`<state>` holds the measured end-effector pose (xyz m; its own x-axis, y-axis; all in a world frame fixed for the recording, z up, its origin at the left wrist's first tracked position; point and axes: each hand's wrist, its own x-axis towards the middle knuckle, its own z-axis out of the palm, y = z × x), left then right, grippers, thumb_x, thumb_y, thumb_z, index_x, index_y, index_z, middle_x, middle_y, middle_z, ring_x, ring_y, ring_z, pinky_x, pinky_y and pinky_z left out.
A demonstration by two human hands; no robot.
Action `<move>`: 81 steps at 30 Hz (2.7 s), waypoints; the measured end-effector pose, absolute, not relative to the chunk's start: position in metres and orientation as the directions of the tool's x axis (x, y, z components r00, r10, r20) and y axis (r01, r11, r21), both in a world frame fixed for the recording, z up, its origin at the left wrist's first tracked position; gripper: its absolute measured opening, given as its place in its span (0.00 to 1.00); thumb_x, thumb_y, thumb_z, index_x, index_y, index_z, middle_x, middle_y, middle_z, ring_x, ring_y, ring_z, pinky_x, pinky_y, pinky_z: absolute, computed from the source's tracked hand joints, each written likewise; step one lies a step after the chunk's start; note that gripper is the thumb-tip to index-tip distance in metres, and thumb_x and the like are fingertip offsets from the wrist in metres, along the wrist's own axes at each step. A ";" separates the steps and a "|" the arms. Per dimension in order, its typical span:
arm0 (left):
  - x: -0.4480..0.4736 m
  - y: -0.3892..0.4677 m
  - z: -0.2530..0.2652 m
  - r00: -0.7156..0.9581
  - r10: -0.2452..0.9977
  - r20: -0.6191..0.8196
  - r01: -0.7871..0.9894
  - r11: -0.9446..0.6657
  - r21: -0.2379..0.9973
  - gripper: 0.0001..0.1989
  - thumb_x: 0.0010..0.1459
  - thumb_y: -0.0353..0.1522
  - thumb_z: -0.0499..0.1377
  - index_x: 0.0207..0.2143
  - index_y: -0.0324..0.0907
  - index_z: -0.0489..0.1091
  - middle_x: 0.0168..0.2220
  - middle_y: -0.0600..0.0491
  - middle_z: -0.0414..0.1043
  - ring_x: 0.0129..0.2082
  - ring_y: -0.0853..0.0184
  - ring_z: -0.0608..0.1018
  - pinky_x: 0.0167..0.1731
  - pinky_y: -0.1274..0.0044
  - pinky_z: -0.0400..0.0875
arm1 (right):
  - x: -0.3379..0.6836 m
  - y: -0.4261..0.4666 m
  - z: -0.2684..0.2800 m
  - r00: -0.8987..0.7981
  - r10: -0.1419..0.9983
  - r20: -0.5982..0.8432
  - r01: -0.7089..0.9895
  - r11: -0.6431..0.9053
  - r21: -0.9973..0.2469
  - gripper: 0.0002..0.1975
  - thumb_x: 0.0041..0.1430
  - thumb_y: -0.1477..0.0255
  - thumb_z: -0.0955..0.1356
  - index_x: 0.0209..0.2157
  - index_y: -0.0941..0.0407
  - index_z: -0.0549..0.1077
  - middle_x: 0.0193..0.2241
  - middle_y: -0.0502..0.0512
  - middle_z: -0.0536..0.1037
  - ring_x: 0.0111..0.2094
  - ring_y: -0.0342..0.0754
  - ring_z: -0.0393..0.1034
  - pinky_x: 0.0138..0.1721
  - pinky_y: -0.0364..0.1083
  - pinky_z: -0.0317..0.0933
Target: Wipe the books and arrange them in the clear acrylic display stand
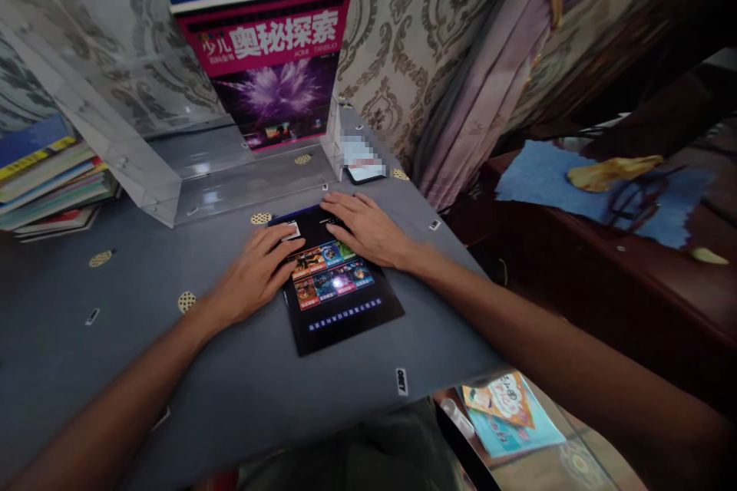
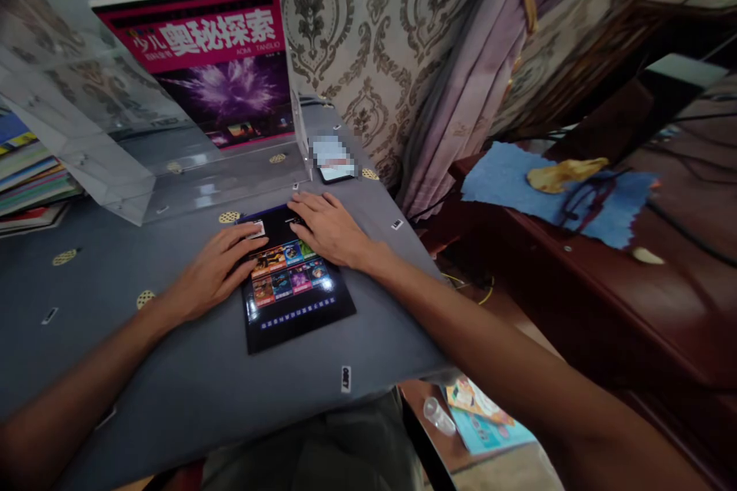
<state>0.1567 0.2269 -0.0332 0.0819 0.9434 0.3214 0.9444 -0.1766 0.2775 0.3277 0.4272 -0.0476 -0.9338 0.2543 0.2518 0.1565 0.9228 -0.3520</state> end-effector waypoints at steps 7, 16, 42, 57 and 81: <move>0.160 0.224 -0.035 0.088 0.920 0.382 0.971 -0.164 0.172 0.16 0.71 0.33 0.50 0.58 0.45 0.67 0.59 0.44 0.68 0.62 0.54 0.69 0.63 0.52 0.62 | 0.328 0.425 -0.045 -0.935 0.258 0.243 0.164 0.922 -0.351 0.23 0.71 0.68 0.60 0.63 0.59 0.66 0.65 0.65 0.65 0.68 0.56 0.57 0.68 0.63 0.49; 0.201 0.212 -0.023 0.330 0.895 0.301 0.894 -0.398 0.204 0.17 0.69 0.32 0.53 0.58 0.43 0.67 0.59 0.42 0.69 0.63 0.55 0.69 0.62 0.55 0.68 | 0.328 0.424 -0.045 -0.929 0.267 0.254 0.173 0.924 -0.340 0.22 0.71 0.69 0.60 0.63 0.59 0.66 0.65 0.63 0.66 0.67 0.56 0.57 0.68 0.62 0.50; 0.190 0.197 -0.023 0.478 0.866 0.146 0.845 -0.499 0.193 0.43 0.61 0.56 0.56 0.69 0.42 0.52 0.69 0.38 0.56 0.70 0.50 0.56 0.69 0.52 0.48 | 0.427 0.389 -0.045 -0.933 0.180 0.313 0.055 0.927 -0.371 0.19 0.72 0.71 0.60 0.59 0.55 0.71 0.62 0.62 0.71 0.64 0.54 0.64 0.65 0.62 0.58; 0.197 0.191 -0.025 0.484 0.857 0.176 0.864 -0.500 0.060 0.31 0.68 0.44 0.54 0.67 0.39 0.56 0.68 0.40 0.60 0.70 0.54 0.59 0.69 0.54 0.51 | 0.457 0.369 -0.047 -0.930 0.109 0.351 0.021 0.970 -0.243 0.26 0.65 0.62 0.70 0.61 0.56 0.68 0.61 0.63 0.72 0.63 0.55 0.66 0.63 0.61 0.62; 0.190 0.190 -0.012 0.466 0.831 0.303 0.832 -0.528 0.168 0.34 0.62 0.18 0.48 0.70 0.44 0.51 0.64 0.46 0.66 0.68 0.60 0.63 0.67 0.54 0.57 | 0.445 0.375 -0.014 -0.902 0.130 0.412 -0.056 0.910 -0.410 0.21 0.73 0.59 0.58 0.49 0.56 0.76 0.44 0.61 0.82 0.47 0.51 0.78 0.47 0.50 0.75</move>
<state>0.1901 0.1901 -0.0118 0.4664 0.8309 0.3035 0.8321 -0.5285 0.1681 0.4447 0.3746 -0.0145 -0.9018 0.1302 0.4120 -0.0559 0.9104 -0.4100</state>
